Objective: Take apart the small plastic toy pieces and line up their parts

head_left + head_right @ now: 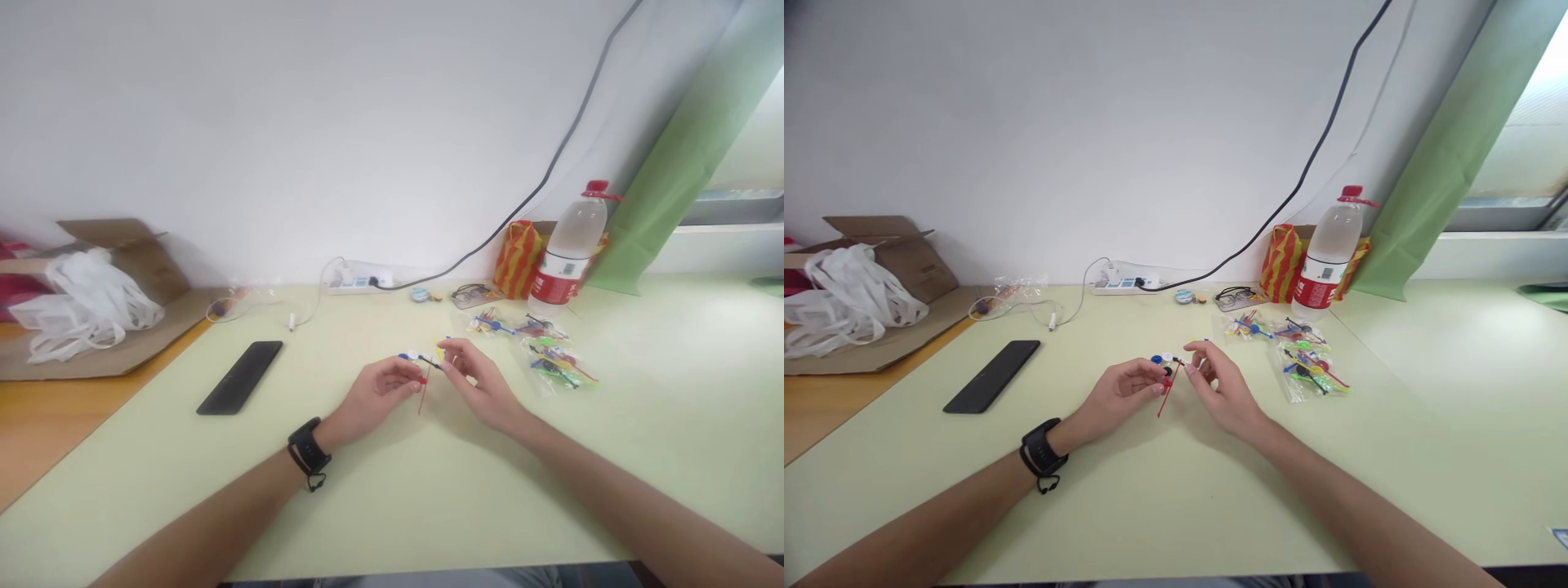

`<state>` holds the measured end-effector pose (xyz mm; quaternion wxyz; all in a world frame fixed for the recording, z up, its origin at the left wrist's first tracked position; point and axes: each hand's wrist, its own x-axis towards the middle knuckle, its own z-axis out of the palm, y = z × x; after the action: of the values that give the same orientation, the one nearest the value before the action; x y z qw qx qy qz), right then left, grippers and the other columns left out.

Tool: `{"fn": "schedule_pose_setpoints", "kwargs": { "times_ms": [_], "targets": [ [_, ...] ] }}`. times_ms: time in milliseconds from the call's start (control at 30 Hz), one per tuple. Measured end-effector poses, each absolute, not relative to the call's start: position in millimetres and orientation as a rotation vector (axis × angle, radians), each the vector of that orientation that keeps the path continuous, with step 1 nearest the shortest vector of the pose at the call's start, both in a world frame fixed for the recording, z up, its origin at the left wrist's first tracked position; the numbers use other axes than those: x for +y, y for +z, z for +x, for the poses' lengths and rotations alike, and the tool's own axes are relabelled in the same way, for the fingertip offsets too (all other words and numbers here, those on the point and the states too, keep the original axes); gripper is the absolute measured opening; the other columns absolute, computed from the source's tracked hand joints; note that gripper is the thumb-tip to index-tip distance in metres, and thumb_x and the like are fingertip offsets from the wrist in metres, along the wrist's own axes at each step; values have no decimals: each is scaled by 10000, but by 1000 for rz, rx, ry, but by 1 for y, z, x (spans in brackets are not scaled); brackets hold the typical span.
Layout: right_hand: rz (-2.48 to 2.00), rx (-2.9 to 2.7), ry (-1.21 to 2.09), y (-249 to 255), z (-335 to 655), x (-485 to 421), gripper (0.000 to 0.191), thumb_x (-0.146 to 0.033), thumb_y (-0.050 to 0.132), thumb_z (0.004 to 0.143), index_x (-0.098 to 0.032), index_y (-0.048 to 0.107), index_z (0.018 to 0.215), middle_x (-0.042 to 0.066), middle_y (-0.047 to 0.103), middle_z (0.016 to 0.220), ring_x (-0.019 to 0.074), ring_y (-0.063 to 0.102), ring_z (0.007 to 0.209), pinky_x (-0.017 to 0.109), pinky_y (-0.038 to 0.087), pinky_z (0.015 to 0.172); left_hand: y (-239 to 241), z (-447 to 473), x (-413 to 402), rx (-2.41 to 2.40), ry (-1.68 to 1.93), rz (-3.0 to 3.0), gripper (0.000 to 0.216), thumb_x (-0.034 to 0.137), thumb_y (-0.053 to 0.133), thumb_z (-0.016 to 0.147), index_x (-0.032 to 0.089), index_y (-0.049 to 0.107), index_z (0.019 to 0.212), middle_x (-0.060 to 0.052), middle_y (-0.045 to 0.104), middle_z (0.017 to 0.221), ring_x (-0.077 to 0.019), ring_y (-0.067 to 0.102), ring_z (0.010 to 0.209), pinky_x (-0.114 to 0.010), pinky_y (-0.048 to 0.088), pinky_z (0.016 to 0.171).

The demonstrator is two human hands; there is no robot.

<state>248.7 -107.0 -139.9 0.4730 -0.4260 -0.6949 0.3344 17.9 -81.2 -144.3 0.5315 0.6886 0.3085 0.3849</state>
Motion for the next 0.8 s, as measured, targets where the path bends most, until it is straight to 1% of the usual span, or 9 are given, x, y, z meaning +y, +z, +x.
{"fn": "schedule_pose_setpoints", "kwargs": {
  "times_ms": [100, 233, 300, 333, 400, 433, 500, 633, 800],
  "targets": [
    [-998, -1798, 746, -138, 250, -112, 371, -407, 478, 1038, -267, 526, 1378, 29, 577, 909, 184, 584, 785, 312, 507, 705, -145, 17, -79, 743, 923, 1587, 281, 362, 757, 907, 166, 709, 1103, -107, 751, 1127, -231, 726, 1053, -416, 577, 1004],
    [-986, -1851, 777, -138, 248, -116, 573, -405, 485, 1028, -297, 304, 1562, 35, 579, 1013, 157, 543, 707, 298, 489, 656, -140, 17, -79, 748, 933, 1553, 288, 365, 778, 890, 165, 719, 1087, -108, 754, 1135, -233, 734, 1041, -411, 584, 989],
    [-996, -1853, 851, -138, 248, -116, 367, -445, 479, 1026, -250, 558, 1327, 31, 580, 949, 149, 516, 665, 293, 464, 631, -139, 17, -79, 753, 939, 1545, 290, 363, 786, 883, 157, 721, 1078, -113, 758, 1125, -234, 736, 1031, -412, 587, 983],
    [-999, -1842, 901, -137, 248, -115, 321, -474, 458, 1030, -221, 654, 1049, 20, 562, 842, 145, 487, 627, 293, 440, 609, -139, 17, -79, 752, 942, 1541, 291, 362, 786, 883, 152, 721, 1074, -115, 760, 1114, -234, 735, 1027, -414, 590, 978],
    [-997, -1792, 994, -134, 249, -114, 558, -533, 403, 1041, -216, 473, 587, -12, 421, 608, 137, 385, 543, 304, 383, 578, -139, 18, -79, 743, 948, 1533, 290, 365, 779, 890, 146, 719, 1071, -118, 764, 1098, -234, 732, 1025, -422, 594, 972],
    [-990, -1764, 1025, -132, 250, -113, 625, -557, 382, 1044, -225, 356, 514, -23, 341, 547, 134, 341, 524, 311, 362, 576, -139, 18, -79, 737, 950, 1530, 290, 367, 774, 894, 145, 717, 1071, -121, 764, 1098, -236, 730, 1029, -426, 594, 971],
    [-984, -1718, 1039, -129, 251, -112, 660, -588, 375, 1040, -225, 305, 494, -28, 306, 518, 133, 318, 523, 316, 340, 588, -139, 17, -79, 731, 953, 1528, 289, 369, 770, 899, 145, 713, 1073, -124, 763, 1101, -242, 726, 1042, -430, 592, 971],
    [-1067, -1707, 1007, -126, 254, -109, 579, -601, 444, 1015, -208, 478, 591, -28, 385, 563, 134, 357, 544, 292, 293, 554, -137, 16, -78, 744, 992, 1508, 301, 366, 778, 893, 154, 706, 1094, -118, 765, 1090, -236, 732, 1021, -405, 584, 956],
    [-1210, -1761, 699, -138, 264, -96, 379, -477, 507, 1006, -211, 553, 741, -18, 496, 647, 147, 441, 596, 280, 328, 566, -132, 14, -74, 792, 1055, 1395, 315, 367, 809, 858, 162, 707, 1074, -98, 775, 1032, -213, 735, 941, -374, 571, 919]
  ]
}}
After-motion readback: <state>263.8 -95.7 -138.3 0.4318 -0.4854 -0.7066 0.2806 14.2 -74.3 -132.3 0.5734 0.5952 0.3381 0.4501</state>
